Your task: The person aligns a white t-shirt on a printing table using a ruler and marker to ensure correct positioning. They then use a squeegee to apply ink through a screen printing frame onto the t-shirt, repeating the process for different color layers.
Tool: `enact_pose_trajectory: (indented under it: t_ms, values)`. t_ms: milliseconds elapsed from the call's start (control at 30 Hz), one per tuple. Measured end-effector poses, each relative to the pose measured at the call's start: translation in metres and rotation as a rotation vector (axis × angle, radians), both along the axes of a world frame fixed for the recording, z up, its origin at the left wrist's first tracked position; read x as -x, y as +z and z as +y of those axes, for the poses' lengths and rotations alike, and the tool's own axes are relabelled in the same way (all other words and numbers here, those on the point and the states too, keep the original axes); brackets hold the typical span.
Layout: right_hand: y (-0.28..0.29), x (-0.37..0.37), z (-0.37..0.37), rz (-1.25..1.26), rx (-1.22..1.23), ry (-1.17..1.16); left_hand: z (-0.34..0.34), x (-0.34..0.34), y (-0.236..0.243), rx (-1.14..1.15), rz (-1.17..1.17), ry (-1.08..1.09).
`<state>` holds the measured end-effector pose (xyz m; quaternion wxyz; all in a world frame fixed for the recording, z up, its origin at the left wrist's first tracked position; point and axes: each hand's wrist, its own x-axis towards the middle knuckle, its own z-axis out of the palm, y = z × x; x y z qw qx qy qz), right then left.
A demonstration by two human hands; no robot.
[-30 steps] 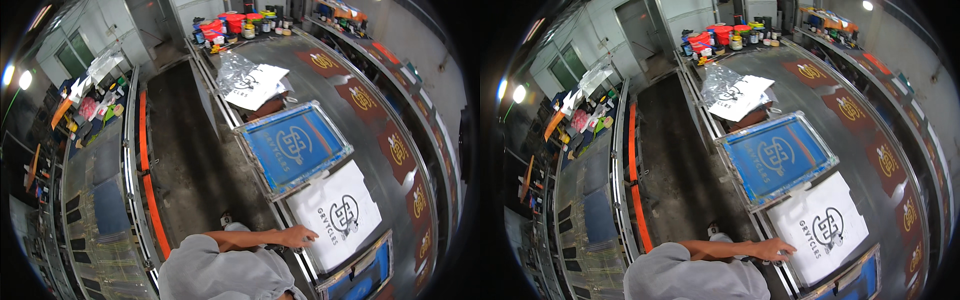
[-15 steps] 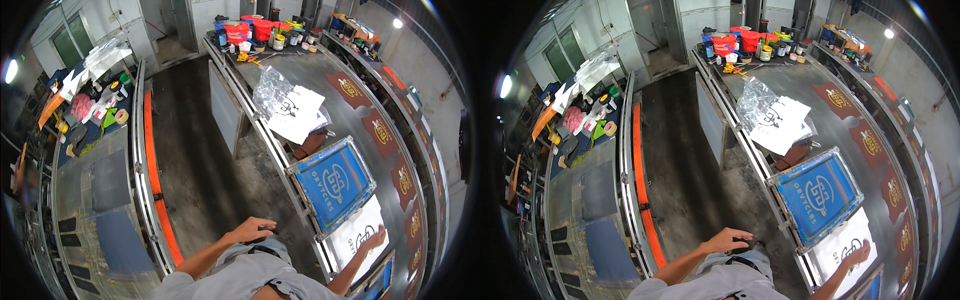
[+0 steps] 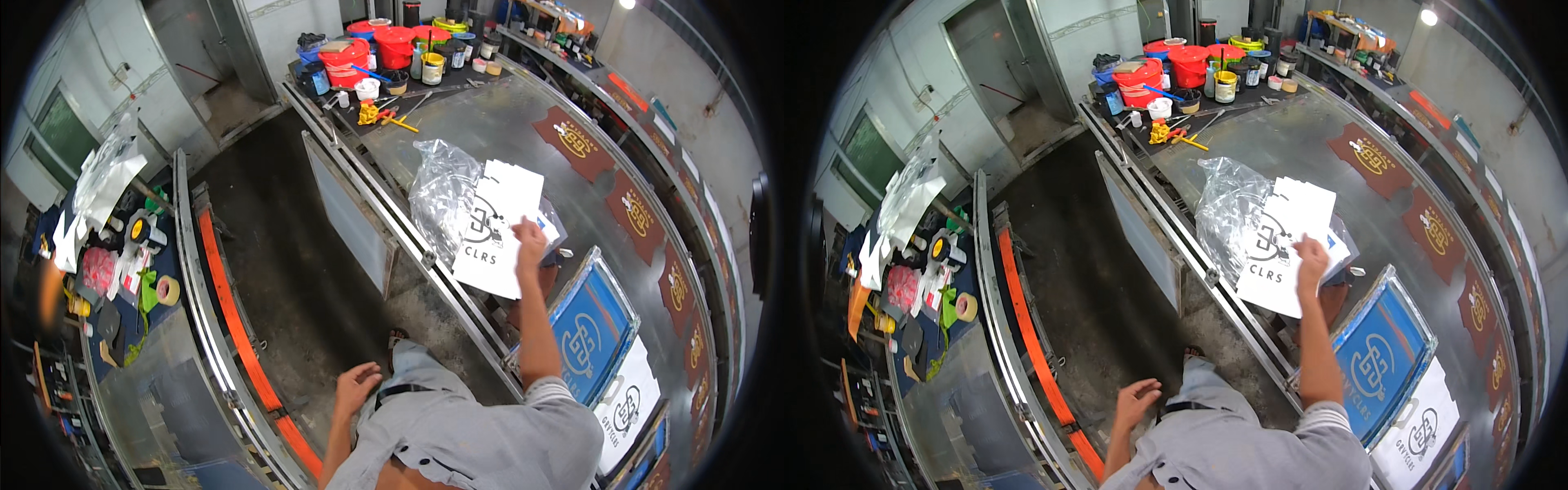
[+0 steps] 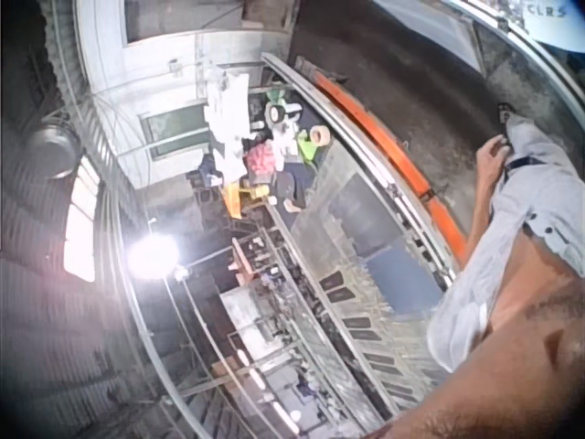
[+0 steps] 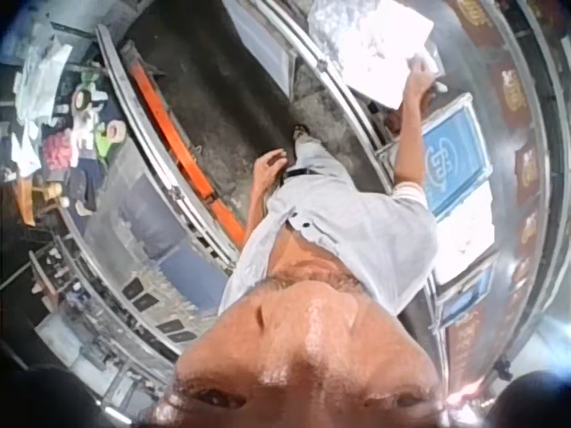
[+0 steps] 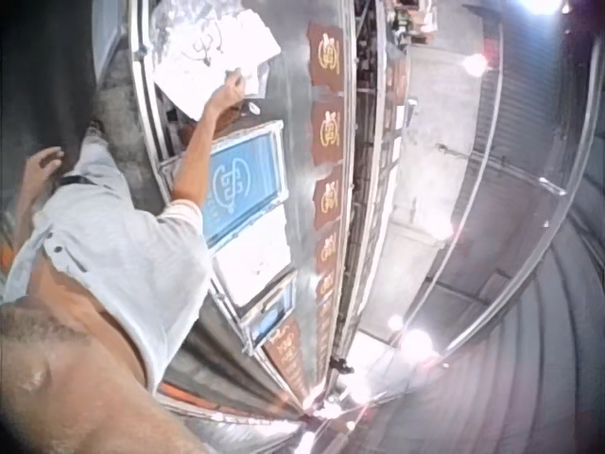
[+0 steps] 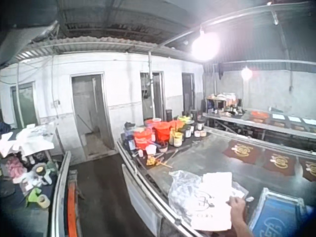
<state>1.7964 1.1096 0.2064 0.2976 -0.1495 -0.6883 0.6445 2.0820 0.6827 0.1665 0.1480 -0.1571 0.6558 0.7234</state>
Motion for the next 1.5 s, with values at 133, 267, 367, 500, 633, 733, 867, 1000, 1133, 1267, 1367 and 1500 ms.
enact_pose_trajectory:
  t_ms: [133,267,367,500,633,733,867,1000,1133,1267,1367,1500]
  values:
    - [0.006,0.081,-0.136,-0.01,-0.105,0.172,-0.055,0.098,0.026,0.085,-0.008,0.051]
    - [0.069,0.121,-0.206,0.042,-0.361,0.232,-0.081,0.22,0.032,0.045,0.119,0.056]
    - [0.075,0.158,-0.223,0.089,-0.343,0.198,-0.073,0.342,0.028,0.049,0.238,-0.014]
    - [0.089,0.178,-0.212,-0.032,-0.287,0.025,-0.03,0.52,0.012,0.319,0.386,-0.208]
    - [0.094,0.211,-0.167,-0.135,-0.402,-0.107,0.052,0.666,-0.022,0.571,0.619,-0.146]
    - [0.093,0.259,-0.141,-0.234,-0.474,-0.065,0.095,0.719,-0.049,0.831,0.475,-0.119]
    - [0.064,0.374,-0.099,-0.22,-0.714,0.148,0.127,0.717,-0.059,1.093,0.402,-0.166]
    - [0.005,0.535,-0.074,-0.266,-1.057,0.344,0.123,0.721,-0.054,1.153,0.328,-0.237]
    - [-0.051,0.692,-0.08,-0.222,-1.252,0.544,0.128,0.73,-0.048,1.173,0.29,-0.339]
    - [-0.074,0.755,-0.116,-0.347,-1.454,0.655,0.119,0.728,-0.046,1.177,0.255,-0.288]
    - [-0.095,0.792,-0.085,-0.115,-1.627,0.87,0.126,0.731,-0.033,1.093,0.242,-0.261]
    - [-0.141,0.82,-0.008,-0.534,-1.746,1.05,0.126,0.731,-0.041,1.052,0.328,-0.283]
